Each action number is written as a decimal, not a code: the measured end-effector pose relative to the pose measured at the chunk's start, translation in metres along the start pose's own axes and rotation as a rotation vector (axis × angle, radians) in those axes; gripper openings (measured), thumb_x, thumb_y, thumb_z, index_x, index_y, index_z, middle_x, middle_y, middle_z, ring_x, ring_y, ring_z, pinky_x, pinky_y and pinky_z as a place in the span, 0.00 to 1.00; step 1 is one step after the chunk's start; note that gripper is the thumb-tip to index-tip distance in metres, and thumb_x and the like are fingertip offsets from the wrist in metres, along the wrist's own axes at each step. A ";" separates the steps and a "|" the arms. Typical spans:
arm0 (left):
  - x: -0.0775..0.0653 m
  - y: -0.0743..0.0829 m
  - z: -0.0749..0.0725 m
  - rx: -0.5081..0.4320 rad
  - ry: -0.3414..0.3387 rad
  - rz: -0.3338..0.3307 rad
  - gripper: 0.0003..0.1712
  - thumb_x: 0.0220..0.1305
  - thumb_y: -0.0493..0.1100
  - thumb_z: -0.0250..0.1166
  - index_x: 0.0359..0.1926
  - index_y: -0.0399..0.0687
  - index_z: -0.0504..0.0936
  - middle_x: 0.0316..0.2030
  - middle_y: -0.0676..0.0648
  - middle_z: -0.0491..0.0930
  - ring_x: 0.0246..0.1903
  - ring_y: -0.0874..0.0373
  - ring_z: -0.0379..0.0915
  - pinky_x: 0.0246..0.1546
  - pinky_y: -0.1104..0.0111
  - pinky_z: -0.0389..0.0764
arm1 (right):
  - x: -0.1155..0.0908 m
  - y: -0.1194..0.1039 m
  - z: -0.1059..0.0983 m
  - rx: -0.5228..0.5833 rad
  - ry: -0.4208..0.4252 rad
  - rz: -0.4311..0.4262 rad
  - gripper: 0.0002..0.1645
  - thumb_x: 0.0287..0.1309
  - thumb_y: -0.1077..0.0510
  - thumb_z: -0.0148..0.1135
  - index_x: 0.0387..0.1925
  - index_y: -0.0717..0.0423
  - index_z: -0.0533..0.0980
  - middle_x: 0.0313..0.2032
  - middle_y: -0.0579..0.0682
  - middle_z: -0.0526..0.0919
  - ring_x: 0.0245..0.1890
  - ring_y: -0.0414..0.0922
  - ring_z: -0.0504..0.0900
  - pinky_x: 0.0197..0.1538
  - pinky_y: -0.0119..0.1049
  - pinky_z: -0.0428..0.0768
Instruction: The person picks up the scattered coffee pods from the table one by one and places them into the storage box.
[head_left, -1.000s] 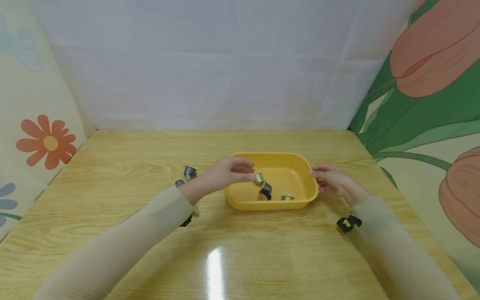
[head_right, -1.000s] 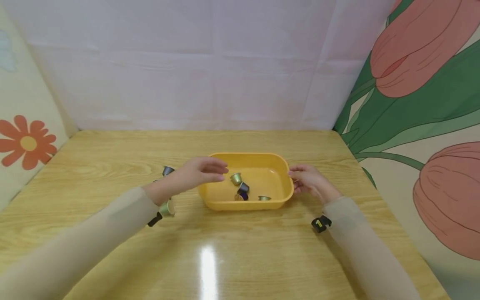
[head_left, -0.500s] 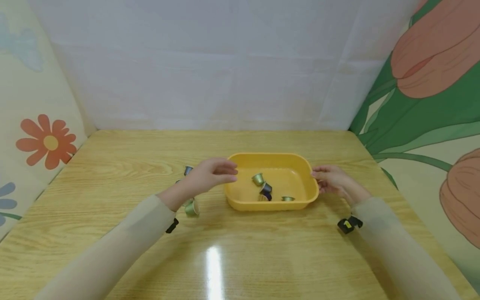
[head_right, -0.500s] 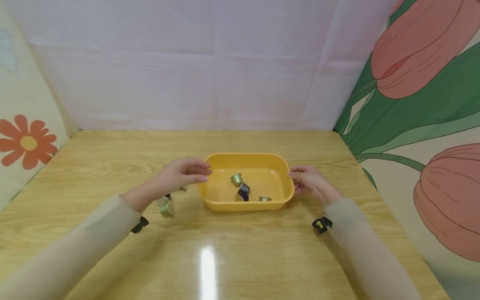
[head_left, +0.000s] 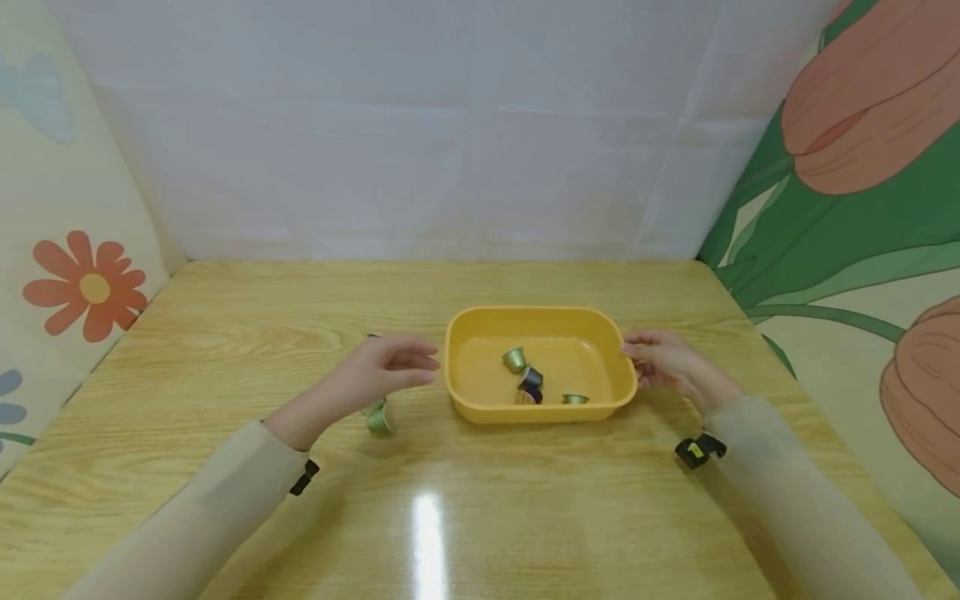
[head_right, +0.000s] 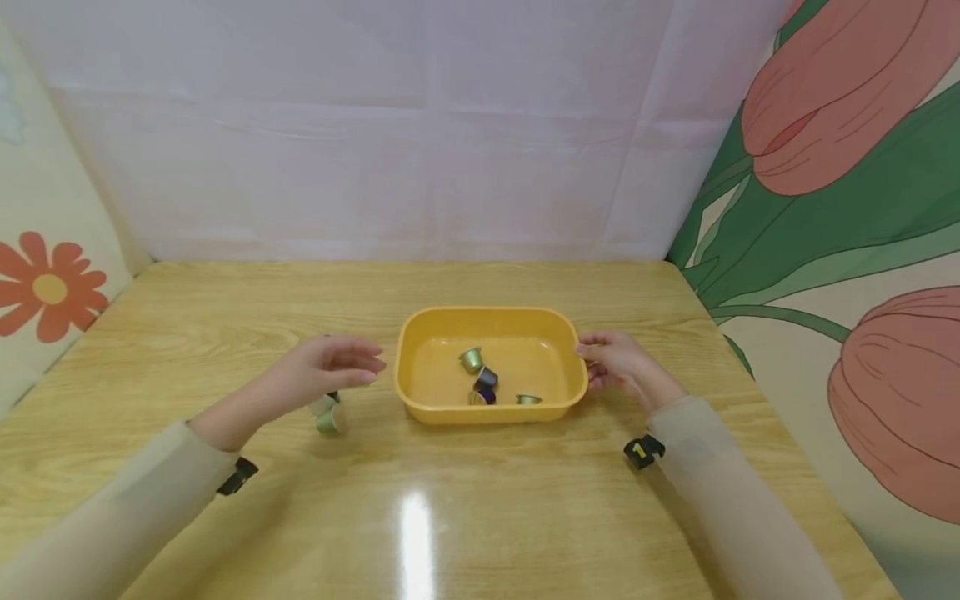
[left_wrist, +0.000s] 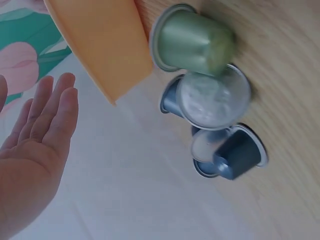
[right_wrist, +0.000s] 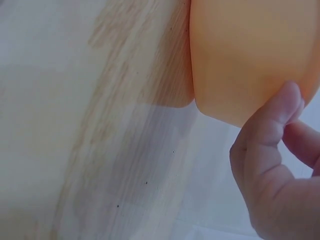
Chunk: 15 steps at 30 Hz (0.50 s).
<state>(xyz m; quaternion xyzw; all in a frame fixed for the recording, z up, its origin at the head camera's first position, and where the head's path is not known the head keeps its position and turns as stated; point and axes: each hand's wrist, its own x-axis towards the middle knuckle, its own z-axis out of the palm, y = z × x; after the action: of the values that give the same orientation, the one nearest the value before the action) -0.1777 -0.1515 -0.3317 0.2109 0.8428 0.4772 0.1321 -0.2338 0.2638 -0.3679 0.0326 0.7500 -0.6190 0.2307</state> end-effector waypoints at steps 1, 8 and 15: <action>-0.003 -0.001 -0.001 0.008 0.002 -0.005 0.26 0.68 0.41 0.63 0.60 0.29 0.72 0.51 0.35 0.80 0.53 0.44 0.76 0.54 0.55 0.77 | 0.000 0.000 0.000 -0.001 -0.001 0.000 0.24 0.72 0.62 0.47 0.62 0.75 0.59 0.27 0.46 0.79 0.22 0.37 0.77 0.28 0.30 0.80; -0.019 -0.014 -0.008 0.017 0.000 -0.048 0.26 0.68 0.44 0.63 0.61 0.32 0.72 0.52 0.36 0.79 0.52 0.46 0.76 0.54 0.56 0.77 | -0.001 -0.001 0.003 0.000 -0.004 0.015 0.26 0.73 0.62 0.47 0.63 0.75 0.57 0.27 0.46 0.78 0.23 0.37 0.76 0.28 0.31 0.80; -0.031 -0.025 -0.011 0.060 0.009 -0.038 0.24 0.68 0.39 0.63 0.60 0.30 0.73 0.51 0.36 0.80 0.51 0.46 0.77 0.52 0.56 0.79 | -0.001 -0.002 0.003 -0.003 -0.013 0.017 0.26 0.73 0.61 0.47 0.64 0.75 0.57 0.28 0.46 0.78 0.23 0.37 0.77 0.28 0.31 0.81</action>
<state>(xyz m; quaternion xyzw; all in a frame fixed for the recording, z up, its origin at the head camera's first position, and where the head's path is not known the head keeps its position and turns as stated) -0.1612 -0.1861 -0.3464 0.1966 0.8611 0.4502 0.1311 -0.2328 0.2611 -0.3657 0.0345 0.7490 -0.6163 0.2409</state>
